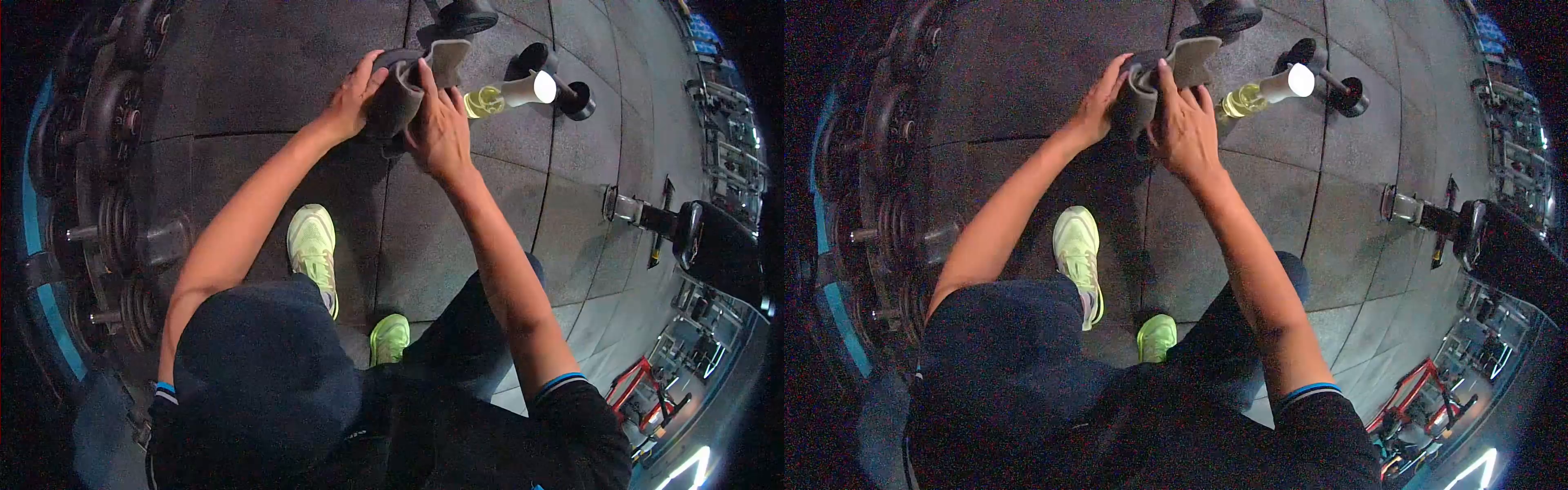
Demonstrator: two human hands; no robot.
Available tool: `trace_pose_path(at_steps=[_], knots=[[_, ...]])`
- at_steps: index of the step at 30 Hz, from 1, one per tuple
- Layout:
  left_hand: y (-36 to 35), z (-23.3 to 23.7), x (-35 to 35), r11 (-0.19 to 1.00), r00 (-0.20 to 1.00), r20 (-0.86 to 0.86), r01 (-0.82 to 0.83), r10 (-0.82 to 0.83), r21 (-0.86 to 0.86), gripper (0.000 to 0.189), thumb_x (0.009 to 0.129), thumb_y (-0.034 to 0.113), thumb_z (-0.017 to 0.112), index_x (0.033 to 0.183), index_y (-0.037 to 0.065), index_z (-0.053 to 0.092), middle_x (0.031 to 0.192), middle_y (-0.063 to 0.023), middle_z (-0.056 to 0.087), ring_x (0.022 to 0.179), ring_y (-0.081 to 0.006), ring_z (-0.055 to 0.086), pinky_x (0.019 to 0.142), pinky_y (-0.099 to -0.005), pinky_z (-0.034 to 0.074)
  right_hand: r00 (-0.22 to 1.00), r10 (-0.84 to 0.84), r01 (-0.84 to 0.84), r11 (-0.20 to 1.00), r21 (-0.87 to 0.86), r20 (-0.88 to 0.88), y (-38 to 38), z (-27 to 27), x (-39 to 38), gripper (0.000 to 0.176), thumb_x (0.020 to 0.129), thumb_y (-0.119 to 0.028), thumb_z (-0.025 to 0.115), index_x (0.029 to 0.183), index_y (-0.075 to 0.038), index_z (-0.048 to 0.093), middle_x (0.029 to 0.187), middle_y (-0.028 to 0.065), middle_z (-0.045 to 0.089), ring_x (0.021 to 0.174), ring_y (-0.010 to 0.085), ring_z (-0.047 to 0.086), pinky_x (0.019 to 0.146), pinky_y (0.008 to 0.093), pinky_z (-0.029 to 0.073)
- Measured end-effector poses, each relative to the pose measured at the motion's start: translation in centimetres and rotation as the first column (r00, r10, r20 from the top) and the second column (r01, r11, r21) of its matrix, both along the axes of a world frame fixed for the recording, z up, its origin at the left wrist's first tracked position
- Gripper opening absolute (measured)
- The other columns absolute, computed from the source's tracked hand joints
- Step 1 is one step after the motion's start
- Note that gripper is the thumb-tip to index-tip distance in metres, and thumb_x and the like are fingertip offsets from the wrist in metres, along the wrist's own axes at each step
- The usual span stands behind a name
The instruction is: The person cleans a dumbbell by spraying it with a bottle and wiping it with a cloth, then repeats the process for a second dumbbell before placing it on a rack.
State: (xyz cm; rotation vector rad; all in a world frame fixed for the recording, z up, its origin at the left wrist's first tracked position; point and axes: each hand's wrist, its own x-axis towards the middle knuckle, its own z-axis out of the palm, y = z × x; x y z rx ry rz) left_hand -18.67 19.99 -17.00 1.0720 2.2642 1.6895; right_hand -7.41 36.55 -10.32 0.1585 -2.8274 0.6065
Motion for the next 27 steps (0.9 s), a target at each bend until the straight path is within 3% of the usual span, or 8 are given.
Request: trace_pose_path(at_steps=[4, 7, 10, 13, 17, 18, 21, 27], knots=[[0.4, 0.3, 0.2, 0.983, 0.999, -0.025, -0.051, 0.047, -0.176, 0.062, 0.098, 0.017, 0.058, 0.153, 0.009, 0.031, 0.143, -0.0194, 0.054, 0.133, -0.0305, 0.054, 0.113, -0.0416, 0.041, 0.996, -0.081, 0.084, 0.991, 0.107, -0.034, -0.9, -0.3, -1.3, 0.095, 0.088, -0.029, 0.066, 0.157, 0.009, 0.012, 0.127, 0.0245, 0.059, 0.121, 0.0389, 0.054, 0.113, 0.0526, 0.032], [0.2, -0.7, 0.0, 0.983, 0.991, -0.123, -0.08, 0.06, -0.165, 0.054, 0.101, 0.029, 0.058, 0.145, 0.005, 0.041, 0.135, -0.0219, 0.058, 0.13, -0.0387, 0.054, 0.109, -0.0446, 0.043, 0.989, -0.15, 0.148, 0.98, 0.133, 0.005, -2.3, 0.4, -0.9, 0.096, 0.089, -0.028, 0.066, 0.156, 0.011, 0.01, 0.13, 0.024, 0.057, 0.12, 0.0386, 0.055, 0.113, 0.0556, 0.031], [0.4, -0.5, 0.5, 0.995, 0.979, 0.183, -0.083, 0.093, -0.062, 0.052, 0.107, 0.037, 0.045, 0.149, 0.007, 0.038, 0.139, -0.0201, 0.055, 0.131, -0.0314, 0.054, 0.109, -0.0413, 0.043, 0.987, -0.16, 0.16, 0.975, 0.153, -0.014, -2.8, 0.6, 1.2, 0.1, 0.087, -0.028, 0.069, 0.156, 0.012, 0.008, 0.13, 0.0217, 0.057, 0.119, 0.0372, 0.055, 0.113, 0.0589, 0.029], [0.6, 0.1, 1.0, 0.986, 0.972, 0.174, -0.146, 0.159, -0.086, 0.054, 0.109, 0.045, 0.038, 0.147, 0.007, 0.041, 0.138, -0.0207, 0.056, 0.132, -0.0329, 0.053, 0.109, -0.0415, 0.042, 0.987, -0.158, 0.153, 0.975, 0.159, 0.018, -2.6, 1.2, 0.6, 0.102, 0.085, -0.028, 0.071, 0.156, 0.012, 0.01, 0.125, 0.0206, 0.059, 0.12, 0.0364, 0.055, 0.113, 0.0568, 0.029], [0.3, -2.0, 0.1, 0.98, 0.953, -0.288, -0.136, 0.09, -0.146, 0.06, 0.092, 0.026, 0.063, 0.144, 0.004, 0.043, 0.14, -0.0216, 0.054, 0.131, -0.0403, 0.052, 0.113, -0.0427, 0.039, 0.987, -0.16, 0.153, 0.973, 0.175, 0.028, -1.8, 1.5, -1.0, 0.096, 0.086, -0.026, 0.07, 0.155, 0.011, 0.014, 0.121, 0.0212, 0.061, 0.118, 0.0376, 0.056, 0.113, 0.0551, 0.031], [0.1, -2.1, 0.0, 0.987, 0.936, -0.343, -0.12, 0.076, -0.106, 0.056, 0.098, 0.032, 0.057, 0.145, 0.004, 0.042, 0.137, -0.0229, 0.055, 0.134, -0.0406, 0.049, 0.113, -0.0431, 0.038, 0.987, -0.16, 0.154, 0.972, 0.179, 0.019, -1.9, 1.3, -0.2, 0.095, 0.086, -0.025, 0.07, 0.156, 0.01, 0.016, 0.122, 0.0216, 0.061, 0.117, 0.0379, 0.056, 0.113, 0.0557, 0.032], [0.0, 0.7, 1.2, 0.997, 0.956, 0.289, -0.068, 0.054, 0.039, 0.054, 0.105, 0.04, 0.045, 0.146, 0.004, 0.041, 0.136, -0.024, 0.055, 0.134, -0.041, 0.049, 0.111, -0.0439, 0.038, 0.988, -0.147, 0.135, 0.972, 0.19, 0.05, -2.1, 1.0, 3.3, 0.09, 0.084, -0.019, 0.07, 0.156, 0.004, 0.021, 0.124, 0.0223, 0.062, 0.119, 0.0385, 0.057, 0.111, 0.0546, 0.034], [0.0, 0.3, 1.5, 0.985, 0.98, 0.092, -0.172, 0.174, -0.032, 0.05, 0.11, 0.036, 0.034, 0.145, 0.001, 0.042, 0.135, -0.0277, 0.056, 0.129, -0.0449, 0.051, 0.109, -0.0467, 0.039, 0.97, -0.217, 0.232, 0.96, -0.159, 0.108, -1.3, 1.9, 6.2, 0.068, 0.08, -0.006, 0.071, 0.143, -0.006, 0.046, 0.122, 0.0203, 0.065, 0.117, 0.0375, 0.061, 0.104, 0.0464, 0.044]])
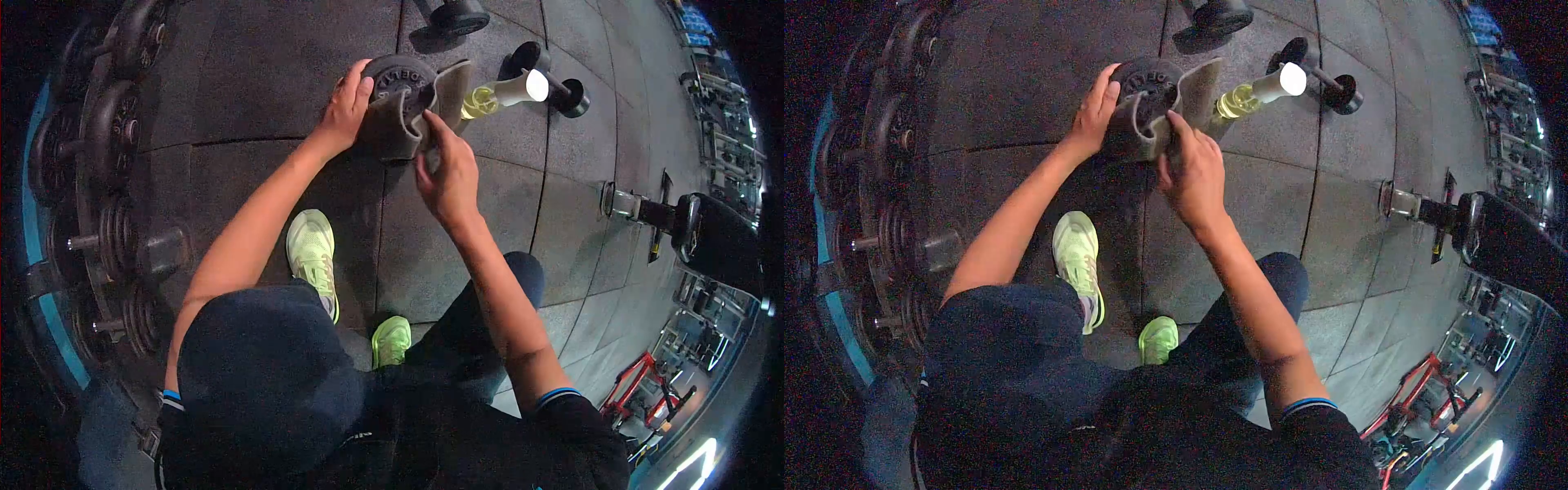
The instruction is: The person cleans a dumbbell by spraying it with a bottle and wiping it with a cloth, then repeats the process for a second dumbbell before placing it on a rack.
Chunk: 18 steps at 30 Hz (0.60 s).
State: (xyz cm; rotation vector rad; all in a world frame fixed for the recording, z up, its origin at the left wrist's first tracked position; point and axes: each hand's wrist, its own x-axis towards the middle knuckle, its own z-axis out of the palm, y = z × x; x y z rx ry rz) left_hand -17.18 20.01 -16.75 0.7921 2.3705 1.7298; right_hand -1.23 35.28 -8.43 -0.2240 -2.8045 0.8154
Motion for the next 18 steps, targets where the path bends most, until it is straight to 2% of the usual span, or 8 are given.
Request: trace_pose_path(at_steps=[3, 6, 7, 10, 12, 13, 16, 18], knots=[[0.2, -0.1, -0.1, 0.999, 1.0, -0.013, -0.025, 0.024, -0.024, 0.048, 0.11, 0.033, 0.036, 0.144, 0.001, 0.043, 0.135, -0.029, 0.056, 0.129, -0.0456, 0.051, 0.109, -0.0472, 0.04, 0.976, -0.198, 0.17, 0.952, -0.255, -0.091, -0.2, -0.1, 1.1, 0.042, 0.08, -0.001, 0.069, 0.121, -0.007, 0.067, 0.11, 0.018, 0.071, 0.106, 0.0343, 0.068, 0.095, 0.041, 0.052], [0.2, -0.3, -0.3, 0.999, 0.999, 0.041, -0.006, 0.008, -0.051, 0.054, 0.11, 0.041, 0.035, 0.148, 0.004, 0.041, 0.142, -0.0265, 0.053, 0.135, -0.0426, 0.049, 0.112, -0.0447, 0.038, 0.922, -0.382, 0.296, 0.804, -0.515, -0.067, -0.3, 0.1, 2.1, 0.041, 0.08, 0.003, 0.065, 0.121, -0.004, 0.066, 0.109, 0.0164, 0.072, 0.105, 0.0286, 0.068, 0.095, 0.0376, 0.052], [0.1, -0.4, -0.3, 0.998, 0.997, 0.072, 0.008, -0.004, -0.061, 0.057, 0.11, 0.045, 0.034, 0.15, 0.006, 0.04, 0.145, -0.025, 0.052, 0.138, -0.0411, 0.047, 0.113, -0.0434, 0.037, 0.916, -0.381, 0.265, 0.809, -0.525, -0.123, -0.1, -0.3, 2.3, 0.039, 0.08, 0.005, 0.063, 0.119, 0.0, 0.064, 0.107, 0.0157, 0.07, 0.103, 0.0225, 0.067, 0.094, 0.0367, 0.053], [0.0, -0.8, -0.4, 0.998, 0.999, 0.032, 0.0, 0.002, -0.056, 0.057, 0.11, 0.045, 0.034, 0.15, 0.006, 0.04, 0.144, -0.0247, 0.052, 0.137, -0.0405, 0.048, 0.113, -0.0431, 0.037, 0.924, -0.271, 0.136, 0.891, -0.432, -0.27, 0.8, -1.0, 2.4, 0.043, 0.074, 0.006, 0.065, 0.116, 0.001, 0.061, 0.11, 0.0187, 0.066, 0.108, 0.0304, 0.065, 0.099, 0.0434, 0.05], [0.1, -0.8, -0.5, 1.0, 1.0, 0.01, -0.005, 0.005, -0.021, 0.05, 0.109, 0.037, 0.036, 0.146, 0.003, 0.042, 0.136, -0.0283, 0.055, 0.13, -0.0449, 0.051, 0.11, -0.047, 0.039, 0.925, -0.091, 0.058, 0.993, -0.1, -0.368, 0.9, -0.3, 2.3, 0.046, 0.069, 0.006, 0.065, 0.114, 0.0, 0.06, 0.11, 0.0195, 0.063, 0.109, 0.0374, 0.062, 0.104, 0.0479, 0.045], [0.2, -0.8, -0.5, 1.0, 1.0, -0.002, -0.008, 0.008, -0.002, 0.047, 0.109, 0.033, 0.038, 0.144, 0.002, 0.044, 0.132, -0.0302, 0.057, 0.127, -0.0471, 0.052, 0.108, -0.0489, 0.04, 0.919, 0.011, 0.02, 0.997, 0.076, -0.393, 0.9, 0.0, 2.2, 0.047, 0.067, 0.006, 0.065, 0.113, 0.0, 0.059, 0.11, 0.0199, 0.061, 0.109, 0.0409, 0.061, 0.106, 0.0501, 0.043], [0.2, -0.8, -0.5, 0.999, 1.0, 0.001, -0.025, 0.025, -0.035, 0.048, 0.109, 0.035, 0.037, 0.144, 0.003, 0.043, 0.132, -0.0301, 0.057, 0.126, -0.0472, 0.052, 0.108, -0.0489, 0.04, 0.911, 0.033, 0.013, 0.994, 0.108, -0.41, 0.9, -0.1, 1.9, 0.042, 0.074, 0.006, 0.063, 0.114, -0.002, 0.054, 0.106, 0.0227, 0.059, 0.098, 0.0414, 0.061, 0.093, 0.0376, 0.048], [0.2, -0.7, -0.5, 1.0, 1.0, 0.019, -0.013, 0.013, -0.017, 0.048, 0.109, 0.035, 0.037, 0.144, 0.003, 0.044, 0.131, -0.0301, 0.057, 0.126, -0.0472, 0.052, 0.108, -0.0486, 0.04, 0.9, 0.001, 0.036, 0.996, 0.078, -0.435, 0.7, 0.4, 1.4, 0.044, 0.074, 0.005, 0.061, 0.116, -0.002, 0.052, 0.107, 0.0223, 0.058, 0.097, 0.0418, 0.061, 0.092, 0.0397, 0.049]])
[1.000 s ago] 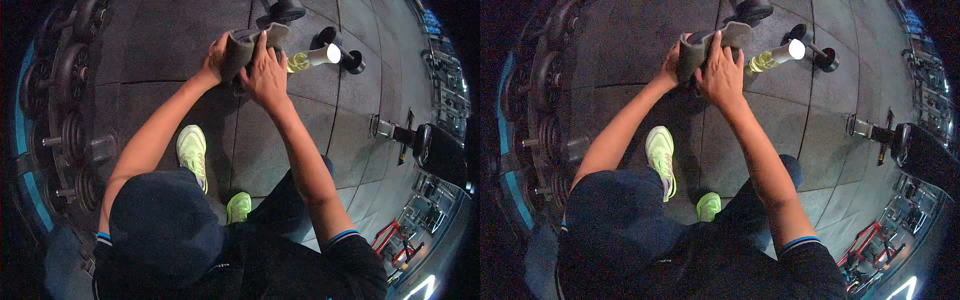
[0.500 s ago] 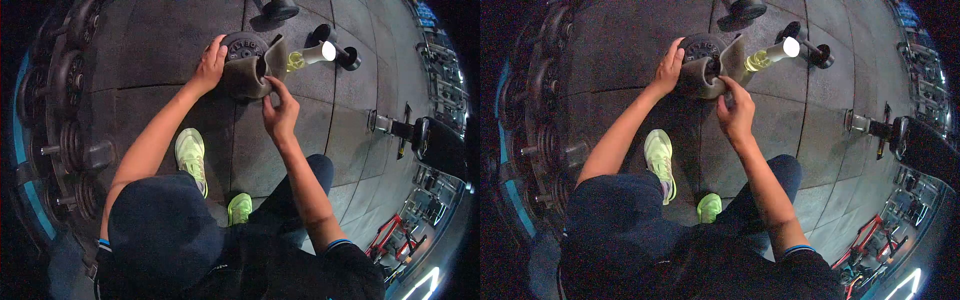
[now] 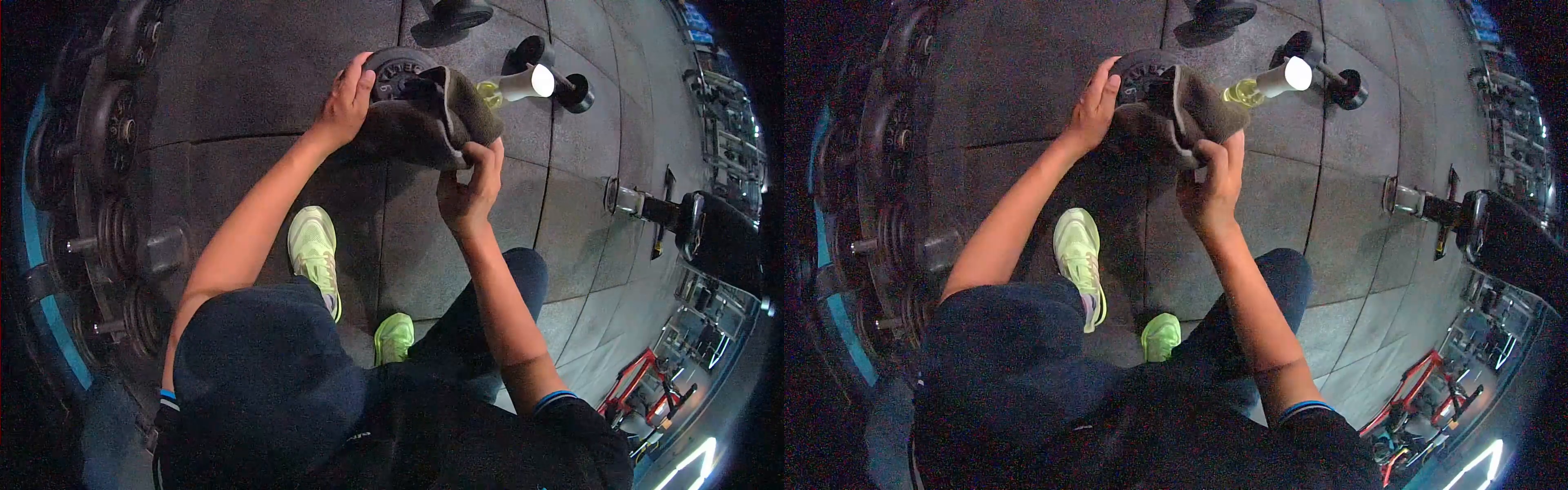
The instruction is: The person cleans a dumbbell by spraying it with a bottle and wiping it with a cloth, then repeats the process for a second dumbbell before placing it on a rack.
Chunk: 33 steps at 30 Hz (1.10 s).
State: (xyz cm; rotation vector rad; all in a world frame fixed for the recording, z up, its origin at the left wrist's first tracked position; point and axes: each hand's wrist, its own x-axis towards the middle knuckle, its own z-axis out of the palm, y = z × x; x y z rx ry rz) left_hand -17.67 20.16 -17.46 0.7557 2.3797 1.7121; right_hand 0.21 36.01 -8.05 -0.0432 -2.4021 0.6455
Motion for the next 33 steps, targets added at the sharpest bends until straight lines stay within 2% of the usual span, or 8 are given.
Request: trace_pose_path(at_steps=[5, 8, 10, 14, 16, 22, 27, 33], knots=[[-0.2, 0.2, -0.1, 0.999, 0.999, 0.029, 0.027, -0.026, -0.019, 0.051, 0.109, 0.04, 0.036, 0.146, 0.005, 0.042, 0.139, -0.0252, 0.055, 0.132, -0.0408, 0.051, 0.11, -0.0441, 0.039, 0.993, -0.014, 0.034, 0.984, -0.175, 0.115, 0.2, -1.3, -2.5, 0.052, 0.079, 0.001, 0.056, 0.13, 0.001, 0.046, 0.109, 0.0244, 0.058, 0.101, 0.0446, 0.058, 0.097, 0.04, 0.046], [-0.2, 0.1, -0.1, 0.999, 0.998, -0.057, 0.038, -0.039, -0.016, 0.046, 0.104, 0.03, 0.049, 0.142, 0.004, 0.045, 0.131, -0.0272, 0.058, 0.125, -0.0453, 0.054, 0.105, -0.0475, 0.044, 0.967, 0.013, 0.014, 0.994, -0.106, 0.253, -0.9, -1.9, -6.8, 0.06, 0.082, -0.013, 0.07, 0.136, 0.003, 0.048, 0.121, 0.0245, 0.057, 0.114, 0.0442, 0.055, 0.11, 0.0526, 0.036], [-0.9, -0.9, -0.6, 0.986, 0.985, -0.138, 0.087, -0.106, -0.14, 0.05, 0.099, 0.025, 0.057, 0.143, 0.005, 0.044, 0.134, -0.026, 0.057, 0.126, -0.0441, 0.054, 0.105, -0.0467, 0.045, 0.959, 0.034, -0.038, 0.999, 0.01, 0.281, -2.2, -1.8, -7.8, 0.063, 0.088, -0.022, 0.07, 0.14, 0.003, 0.045, 0.119, 0.0228, 0.06, 0.113, 0.041, 0.057, 0.11, 0.0511, 0.037], [-0.5, -1.5, -0.2, 0.994, 0.988, -0.108, 0.102, -0.106, -0.044, 0.062, 0.092, 0.021, 0.066, 0.147, 0.009, 0.04, 0.14, -0.0218, 0.054, 0.131, -0.0407, 0.052, 0.108, -0.045, 0.045, 0.939, 0.138, -0.197, 0.967, 0.164, 0.316, -1.6, -1.5, -7.7, 0.072, 0.089, -0.036, 0.072, 0.145, -0.002, 0.043, 0.115, 0.021, 0.064, 0.112, 0.0362, 0.061, 0.109, 0.0461, 0.039], [-0.6, -1.1, -0.5, 0.964, 0.989, -0.122, 0.054, -0.089, -0.261, 0.064, 0.092, 0.023, 0.067, 0.148, 0.012, 0.039, 0.142, -0.0196, 0.053, 0.133, -0.0392, 0.051, 0.11, -0.0441, 0.045, 0.948, 0.132, -0.189, 0.966, 0.179, 0.289, 0.3, -1.4, -7.2, 0.075, 0.086, -0.037, 0.076, 0.144, -0.002, 0.044, 0.114, 0.0186, 0.066, 0.113, 0.0342, 0.062, 0.108, 0.0446, 0.04], [0.4, 0.1, -0.4, 0.987, 0.999, 0.033, 0.043, -0.039, -0.158, 0.067, 0.09, 0.026, 0.07, 0.148, 0.012, 0.04, 0.14, -0.0181, 0.055, 0.131, -0.0375, 0.052, 0.108, -0.0452, 0.047, 0.926, 0.068, -0.163, 0.959, 0.23, 0.372, 1.2, 0.0, -7.0, 0.079, 0.084, -0.036, 0.079, 0.146, -0.004, 0.043, 0.115, 0.019, 0.066, 0.111, 0.0334, 0.061, 0.104, 0.0429, 0.042], [-0.1, -0.5, -0.3, 0.971, 0.957, -0.271, 0.041, -0.106, -0.235, 0.06, 0.092, 0.026, 0.067, 0.145, 0.011, 0.042, 0.132, -0.0192, 0.061, 0.124, -0.0365, 0.058, 0.104, -0.0454, 0.049, 0.896, 0.305, -0.379, 0.904, 0.198, 0.322, 1.3, -1.8, -8.5, 0.075, 0.09, -0.033, 0.071, 0.149, 0.0, 0.038, 0.122, 0.0215, 0.061, 0.114, 0.0366, 0.058, 0.109, 0.0445, 0.039], [-0.3, 0.6, 0.1, 0.997, 0.996, 0.051, 0.075, -0.076, 0.016, 0.049, 0.103, 0.022, 0.054, 0.148, 0.008, 0.04, 0.134, -0.0212, 0.06, 0.127, -0.0336, 0.057, 0.106, -0.0414, 0.044, 0.907, 0.1, -0.147, 0.985, 0.086, 0.408, 0.1, -2.4, -3.4, 0.087, 0.089, -0.028, 0.074, 0.154, 0.004, 0.025, 0.138, 0.0273, 0.052, 0.128, 0.0425, 0.053, 0.114, 0.0479, 0.037]])
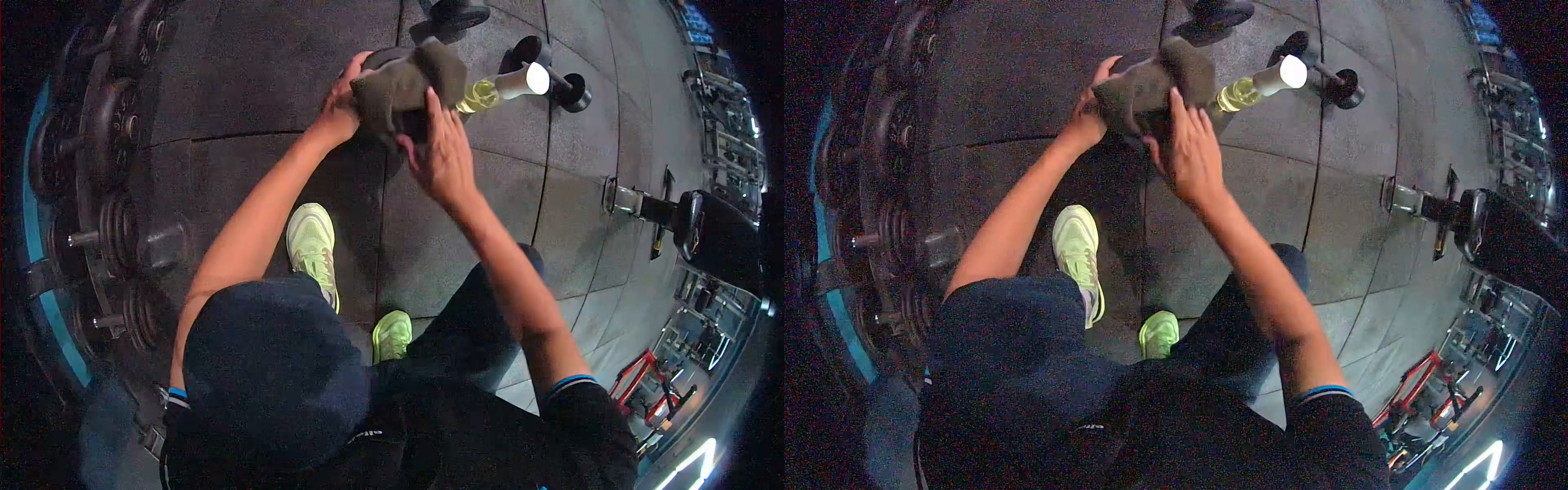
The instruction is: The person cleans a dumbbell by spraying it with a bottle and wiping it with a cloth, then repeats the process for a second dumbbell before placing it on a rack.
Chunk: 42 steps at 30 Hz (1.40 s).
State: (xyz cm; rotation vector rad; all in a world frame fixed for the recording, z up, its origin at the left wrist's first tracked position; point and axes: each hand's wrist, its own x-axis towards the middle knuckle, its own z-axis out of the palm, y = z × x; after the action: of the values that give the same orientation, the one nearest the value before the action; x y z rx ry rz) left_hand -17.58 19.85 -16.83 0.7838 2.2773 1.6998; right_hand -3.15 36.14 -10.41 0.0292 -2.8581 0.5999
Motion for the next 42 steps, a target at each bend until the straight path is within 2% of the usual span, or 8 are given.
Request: trace_pose_path(at_steps=[5, 15, 20, 23, 26, 33, 39, 42], knots=[[-0.5, 0.3, 0.0, 0.998, 0.999, 0.023, -0.034, 0.035, -0.05, 0.048, 0.109, 0.032, 0.041, 0.15, 0.007, 0.039, 0.138, -0.0236, 0.056, 0.132, -0.0352, 0.054, 0.11, -0.0404, 0.04, 0.981, -0.185, 0.193, 0.952, -0.237, 0.057, -2.8, -0.4, 3.8, 0.097, 0.085, -0.022, 0.078, 0.155, 0.008, 0.018, 0.134, 0.0334, 0.055, 0.125, 0.0473, 0.054, 0.107, 0.0481, 0.044], [0.6, -1.2, -0.1, 0.997, 0.997, -0.025, -0.077, 0.077, -0.01, 0.051, 0.11, 0.04, 0.034, 0.149, 0.008, 0.041, 0.146, -0.0234, 0.051, 0.139, -0.0386, 0.047, 0.114, -0.0425, 0.036, 0.928, -0.361, 0.352, 0.762, -0.544, 0.095, -5.4, -2.9, 7.7, 0.08, 0.087, -0.014, 0.076, 0.153, -0.001, 0.034, 0.133, 0.0305, 0.059, 0.121, 0.0402, 0.063, 0.1, 0.0421, 0.051], [0.6, -0.5, 0.3, 0.995, 0.994, -0.039, -0.098, 0.1, 0.034, 0.046, 0.11, 0.034, 0.038, 0.142, 0.001, 0.046, 0.135, -0.027, 0.057, 0.127, -0.0442, 0.054, 0.106, -0.0455, 0.042, 0.922, -0.358, 0.216, 0.791, -0.573, -0.147, -4.0, -1.7, 4.8, 0.078, 0.089, -0.012, 0.072, 0.154, -0.001, 0.031, 0.138, 0.0264, 0.057, 0.126, 0.0397, 0.059, 0.108, 0.0437, 0.044], [0.6, -0.2, 0.3, 0.995, 0.994, -0.063, -0.089, 0.091, 0.038, 0.045, 0.11, 0.032, 0.038, 0.142, 0.002, 0.045, 0.136, -0.0265, 0.057, 0.127, -0.0444, 0.054, 0.106, -0.0459, 0.042, 0.964, -0.167, 0.165, 0.986, -0.026, -0.205, -2.0, -1.8, 0.7, 0.087, 0.09, -0.035, 0.073, 0.154, 0.004, 0.03, 0.131, 0.0258, 0.06, 0.122, 0.0395, 0.057, 0.11, 0.0507, 0.039], [0.5, -0.3, 0.3, 0.996, 0.994, -0.072, -0.088, 0.087, -0.003, 0.043, 0.11, 0.03, 0.038, 0.142, 0.003, 0.045, 0.135, -0.0262, 0.058, 0.126, -0.0445, 0.054, 0.105, -0.0464, 0.043, 0.96, -0.209, 0.23, 0.968, 0.101, -0.189, -0.8, -1.4, -4.4, 0.096, 0.088, -0.056, 0.067, 0.151, 0.008, 0.033, 0.124, 0.0233, 0.061, 0.117, 0.0387, 0.055, 0.107, 0.0551, 0.037], [0.3, -1.4, -0.1, 0.998, 0.994, -0.099, -0.055, 0.056, 0.017, 0.039, 0.109, 0.023, 0.039, 0.144, 0.006, 0.042, 0.132, -0.0262, 0.059, 0.125, -0.044, 0.056, 0.103, -0.047, 0.045, 0.981, -0.144, 0.149, 0.988, 0.029, -0.129, -0.6, -1.4, -6.2, 0.082, 0.094, -0.051, 0.06, 0.146, 0.011, 0.04, 0.125, 0.0272, 0.056, 0.117, 0.0433, 0.052, 0.106, 0.0495, 0.038], [0.3, -1.1, 0.8, 0.989, 0.999, -0.011, -0.043, 0.045, 0.144, 0.036, 0.105, 0.012, 0.043, 0.141, 0.004, 0.044, 0.126, -0.0281, 0.061, 0.12, -0.0464, 0.058, 0.1, -0.0465, 0.047, 0.988, -0.111, 0.124, 0.985, 0.117, -0.11, -2.1, -0.9, -4.2, 0.093, 0.089, -0.06, 0.061, 0.148, 0.008, 0.039, 0.125, 0.0232, 0.054, 0.12, 0.0406, 0.05, 0.108, 0.0617, 0.033], [-0.2, -3.3, -0.8, 0.991, 0.985, 0.165, -0.022, 0.044, -0.132, 0.038, 0.107, 0.019, 0.039, 0.141, 0.003, 0.046, 0.13, -0.0266, 0.06, 0.126, -0.0398, 0.057, 0.103, -0.0437, 0.045, 0.977, -0.053, 0.083, 0.987, 0.138, -0.205, -0.7, -1.4, -9.8, 0.091, 0.089, -0.064, 0.057, 0.142, 0.009, 0.046, 0.119, 0.0219, 0.058, 0.117, 0.0404, 0.053, 0.106, 0.0594, 0.036]])
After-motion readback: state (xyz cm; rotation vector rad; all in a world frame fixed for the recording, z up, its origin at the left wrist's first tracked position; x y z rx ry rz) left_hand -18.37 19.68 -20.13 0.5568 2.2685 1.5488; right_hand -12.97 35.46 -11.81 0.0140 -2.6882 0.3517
